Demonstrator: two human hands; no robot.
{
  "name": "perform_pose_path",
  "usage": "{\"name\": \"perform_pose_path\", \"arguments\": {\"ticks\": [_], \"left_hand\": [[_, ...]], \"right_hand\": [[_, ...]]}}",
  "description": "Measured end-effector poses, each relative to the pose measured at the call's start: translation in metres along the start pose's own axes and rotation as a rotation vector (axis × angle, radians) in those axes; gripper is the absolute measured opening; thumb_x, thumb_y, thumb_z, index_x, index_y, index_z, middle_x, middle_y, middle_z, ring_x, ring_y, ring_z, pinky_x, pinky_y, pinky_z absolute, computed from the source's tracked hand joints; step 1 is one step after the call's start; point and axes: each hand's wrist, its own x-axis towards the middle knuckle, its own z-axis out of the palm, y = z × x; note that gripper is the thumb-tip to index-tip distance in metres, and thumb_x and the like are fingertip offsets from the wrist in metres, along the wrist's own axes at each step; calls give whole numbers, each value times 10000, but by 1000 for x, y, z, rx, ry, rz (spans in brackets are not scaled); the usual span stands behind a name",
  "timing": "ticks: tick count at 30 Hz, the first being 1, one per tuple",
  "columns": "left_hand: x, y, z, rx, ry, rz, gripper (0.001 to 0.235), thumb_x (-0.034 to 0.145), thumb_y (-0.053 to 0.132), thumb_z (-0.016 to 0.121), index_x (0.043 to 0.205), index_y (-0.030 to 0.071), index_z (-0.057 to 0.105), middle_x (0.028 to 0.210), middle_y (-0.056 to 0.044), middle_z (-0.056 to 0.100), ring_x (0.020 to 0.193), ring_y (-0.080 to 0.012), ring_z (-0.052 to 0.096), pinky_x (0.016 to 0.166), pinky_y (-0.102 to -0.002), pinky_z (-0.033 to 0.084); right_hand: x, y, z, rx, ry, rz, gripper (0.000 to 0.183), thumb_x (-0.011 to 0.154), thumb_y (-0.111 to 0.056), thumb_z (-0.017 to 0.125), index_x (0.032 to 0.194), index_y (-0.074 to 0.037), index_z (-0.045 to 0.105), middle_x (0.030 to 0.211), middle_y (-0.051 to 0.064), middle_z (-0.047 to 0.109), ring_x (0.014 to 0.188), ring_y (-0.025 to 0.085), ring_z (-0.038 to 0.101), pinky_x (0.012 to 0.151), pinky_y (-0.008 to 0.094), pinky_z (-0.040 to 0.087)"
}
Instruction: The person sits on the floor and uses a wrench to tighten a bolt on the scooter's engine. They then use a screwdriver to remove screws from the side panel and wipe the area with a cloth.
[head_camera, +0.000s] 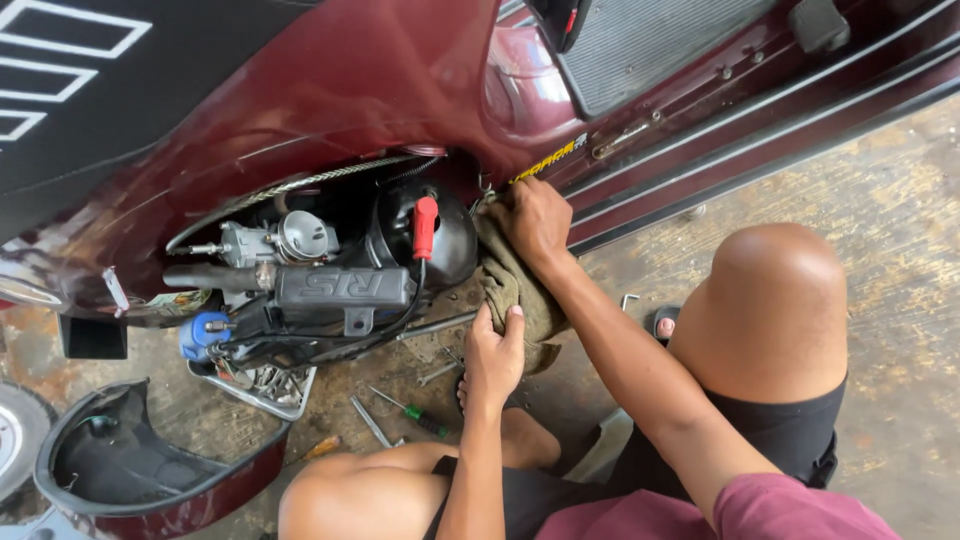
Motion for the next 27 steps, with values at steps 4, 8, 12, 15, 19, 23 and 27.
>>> {"name": "perform_pose_path", "arguments": {"ticks": [4,8,12,15,19,23,27], "left_hand": [[-1,-5,-3,-26,3,-1,391,973,260,554,1259,29,689,1166,-236,744,1124,-362,700,901,-513,562],[-1,-3,-2,-29,8,57,391,977,248,541,1249,9,689,1117,-255,743,1080,-402,702,869,-540,560],[-4,-3,-1,33,29,73,347,949,273,575,1152,33,722,1032,-251,756,1049,-430,699,817,-559,547],[-3,-12,1,33,39,75,344,947,276,579,1145,30,717,1048,-252,754,1070,-421,698,822,-565,531],[-6,-3,-1,-14,36,82,353,951,246,562,1160,11,722,1045,-261,759,1050,-430,709,829,-546,561],[-8,-5,-1,18,25,58,346,956,260,561,1142,20,726,1010,-243,767,1000,-404,728,805,-520,570],[-5,-3,-3,4,25,49,354,970,272,544,1144,23,726,993,-232,770,965,-391,737,790,-505,581]], "right_hand": [[-2,21,1,57,-13,44,320,737,-353,875,771,-178,609,780,-3,575,750,252,652,594,388,522],[2,33,-23,200,-22,25,201,832,-251,814,841,-161,634,830,27,593,774,296,666,640,394,533],[-8,30,-37,260,-2,-12,198,839,-232,770,905,-116,624,866,97,591,815,354,655,682,460,517],[-4,23,-40,268,32,-137,172,865,-248,732,939,-152,611,885,58,595,840,306,653,699,432,482],[8,1,-53,334,74,-252,145,873,-201,693,1009,-206,643,996,-4,651,883,247,660,723,374,459],[-6,1,-46,160,-25,-440,393,929,-224,528,1308,-213,635,1067,115,559,923,337,575,740,423,415],[-6,-10,-57,-38,-73,-447,579,906,-201,496,1483,-228,535,1051,120,512,953,343,569,806,446,401]]}}
